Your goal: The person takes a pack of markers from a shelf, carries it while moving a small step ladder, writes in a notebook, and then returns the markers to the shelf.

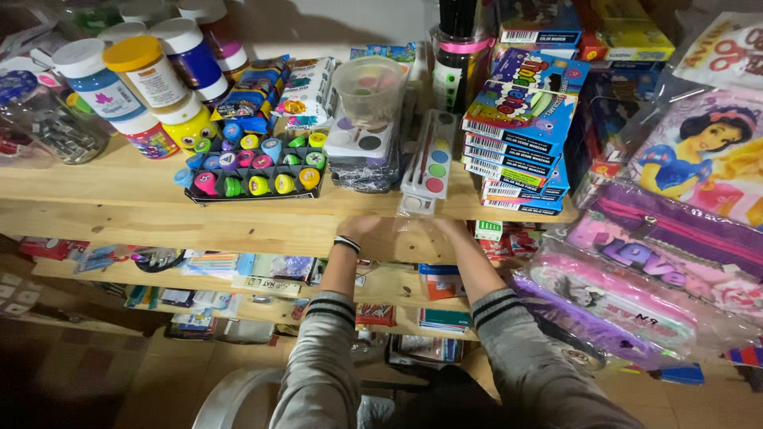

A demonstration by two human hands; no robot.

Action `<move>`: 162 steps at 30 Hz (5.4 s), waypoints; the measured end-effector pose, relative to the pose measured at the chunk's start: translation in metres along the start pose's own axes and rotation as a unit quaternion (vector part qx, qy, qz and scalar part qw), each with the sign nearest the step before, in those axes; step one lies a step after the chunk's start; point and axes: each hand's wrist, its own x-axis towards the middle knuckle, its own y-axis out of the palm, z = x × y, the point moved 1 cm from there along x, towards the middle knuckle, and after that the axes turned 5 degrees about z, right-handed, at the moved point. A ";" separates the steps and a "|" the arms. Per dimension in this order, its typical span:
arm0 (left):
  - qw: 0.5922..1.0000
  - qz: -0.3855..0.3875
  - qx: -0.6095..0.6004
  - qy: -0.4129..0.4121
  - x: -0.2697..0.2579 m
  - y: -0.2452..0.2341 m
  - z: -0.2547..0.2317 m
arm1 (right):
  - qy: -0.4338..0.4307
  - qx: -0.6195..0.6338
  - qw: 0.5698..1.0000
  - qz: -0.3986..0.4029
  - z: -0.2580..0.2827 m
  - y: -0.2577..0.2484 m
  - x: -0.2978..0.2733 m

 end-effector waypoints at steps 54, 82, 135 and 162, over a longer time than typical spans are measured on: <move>0.516 -0.725 -0.352 -0.291 -0.553 0.260 0.163 | -0.281 0.188 0.798 0.498 -0.030 0.299 -0.240; 0.454 -0.804 -0.257 -0.285 -0.513 0.138 0.406 | -0.358 0.220 0.800 0.428 0.063 0.546 -0.197; 0.415 -0.822 -0.324 -0.216 -0.504 -0.103 0.820 | -0.332 0.232 0.807 0.429 0.286 0.920 -0.184; 0.485 -0.829 -0.230 -0.160 -0.493 -0.149 0.783 | -0.295 0.186 0.806 0.478 0.312 0.923 -0.149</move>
